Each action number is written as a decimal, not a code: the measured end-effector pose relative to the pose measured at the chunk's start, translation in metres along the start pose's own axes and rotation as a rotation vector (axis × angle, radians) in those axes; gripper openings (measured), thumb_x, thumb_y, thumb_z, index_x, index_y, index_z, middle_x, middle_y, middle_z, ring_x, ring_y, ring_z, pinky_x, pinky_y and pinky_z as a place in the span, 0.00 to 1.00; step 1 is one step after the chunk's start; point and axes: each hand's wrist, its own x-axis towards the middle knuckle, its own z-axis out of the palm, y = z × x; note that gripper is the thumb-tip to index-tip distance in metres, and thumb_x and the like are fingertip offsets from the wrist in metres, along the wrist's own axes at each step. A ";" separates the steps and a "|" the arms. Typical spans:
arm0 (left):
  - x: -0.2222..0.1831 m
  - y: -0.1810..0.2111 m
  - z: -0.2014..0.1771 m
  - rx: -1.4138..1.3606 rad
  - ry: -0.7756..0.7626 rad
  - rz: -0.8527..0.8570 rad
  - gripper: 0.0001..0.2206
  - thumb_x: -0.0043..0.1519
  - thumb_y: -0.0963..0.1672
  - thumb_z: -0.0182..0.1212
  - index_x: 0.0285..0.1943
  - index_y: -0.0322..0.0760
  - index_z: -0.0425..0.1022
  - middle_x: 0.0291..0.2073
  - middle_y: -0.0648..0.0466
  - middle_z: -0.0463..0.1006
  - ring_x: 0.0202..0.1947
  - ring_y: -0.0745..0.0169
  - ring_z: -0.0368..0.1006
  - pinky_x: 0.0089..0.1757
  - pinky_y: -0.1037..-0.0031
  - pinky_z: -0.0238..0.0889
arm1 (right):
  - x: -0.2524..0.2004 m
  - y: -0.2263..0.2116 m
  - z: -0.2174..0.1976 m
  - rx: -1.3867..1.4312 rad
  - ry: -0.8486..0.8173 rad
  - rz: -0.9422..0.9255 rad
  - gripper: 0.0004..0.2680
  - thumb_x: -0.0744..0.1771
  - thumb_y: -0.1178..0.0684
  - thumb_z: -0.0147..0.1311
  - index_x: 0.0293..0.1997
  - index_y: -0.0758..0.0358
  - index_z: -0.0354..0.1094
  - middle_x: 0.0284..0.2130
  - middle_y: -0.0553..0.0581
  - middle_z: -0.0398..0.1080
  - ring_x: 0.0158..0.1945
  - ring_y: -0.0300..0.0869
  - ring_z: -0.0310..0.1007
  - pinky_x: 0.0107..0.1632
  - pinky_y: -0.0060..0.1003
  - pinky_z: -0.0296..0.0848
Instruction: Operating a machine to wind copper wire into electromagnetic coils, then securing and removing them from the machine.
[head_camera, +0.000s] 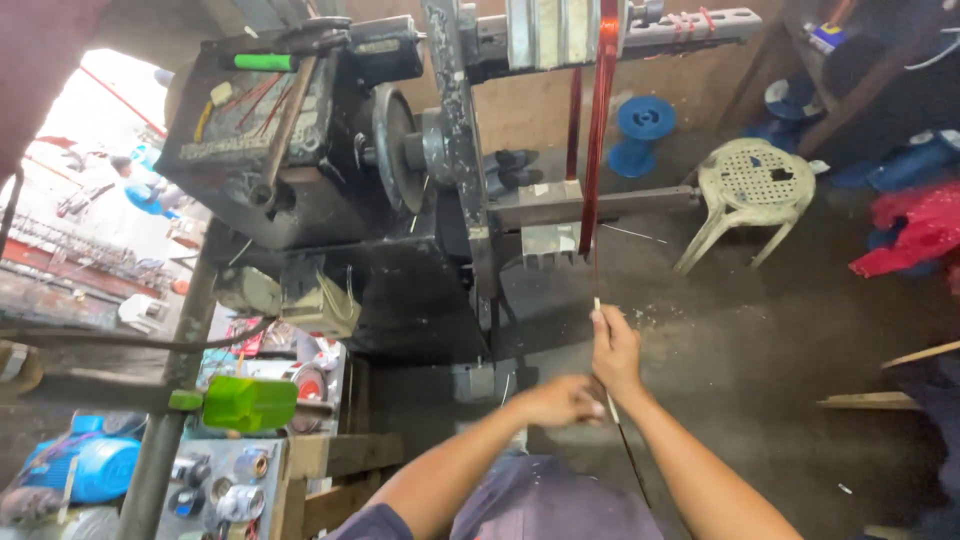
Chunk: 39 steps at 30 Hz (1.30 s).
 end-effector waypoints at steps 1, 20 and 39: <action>0.013 0.012 -0.033 0.268 0.010 0.064 0.12 0.65 0.39 0.59 0.55 0.25 0.69 0.39 0.30 0.78 0.45 0.38 0.76 0.46 0.51 0.71 | 0.007 0.005 0.005 0.014 0.036 0.023 0.07 0.71 0.56 0.47 0.42 0.62 0.73 0.25 0.64 0.73 0.33 0.51 0.75 0.37 0.45 0.70; 0.031 0.334 -0.119 0.171 0.528 0.399 0.09 0.69 0.41 0.45 0.39 0.34 0.71 0.21 0.53 0.74 0.17 0.65 0.72 0.23 0.76 0.66 | -0.046 -0.039 -0.009 0.027 -0.236 0.053 0.09 0.69 0.48 0.48 0.33 0.57 0.72 0.18 0.42 0.56 0.22 0.32 0.52 0.27 0.29 0.56; 0.026 -0.077 -0.003 0.026 0.507 -0.059 0.08 0.70 0.47 0.48 0.50 0.43 0.72 0.39 0.47 0.80 0.41 0.54 0.78 0.43 0.65 0.72 | -0.073 0.057 0.001 0.126 -0.293 0.331 0.08 0.70 0.59 0.45 0.39 0.66 0.74 0.27 0.63 0.74 0.36 0.46 0.72 0.44 0.44 0.70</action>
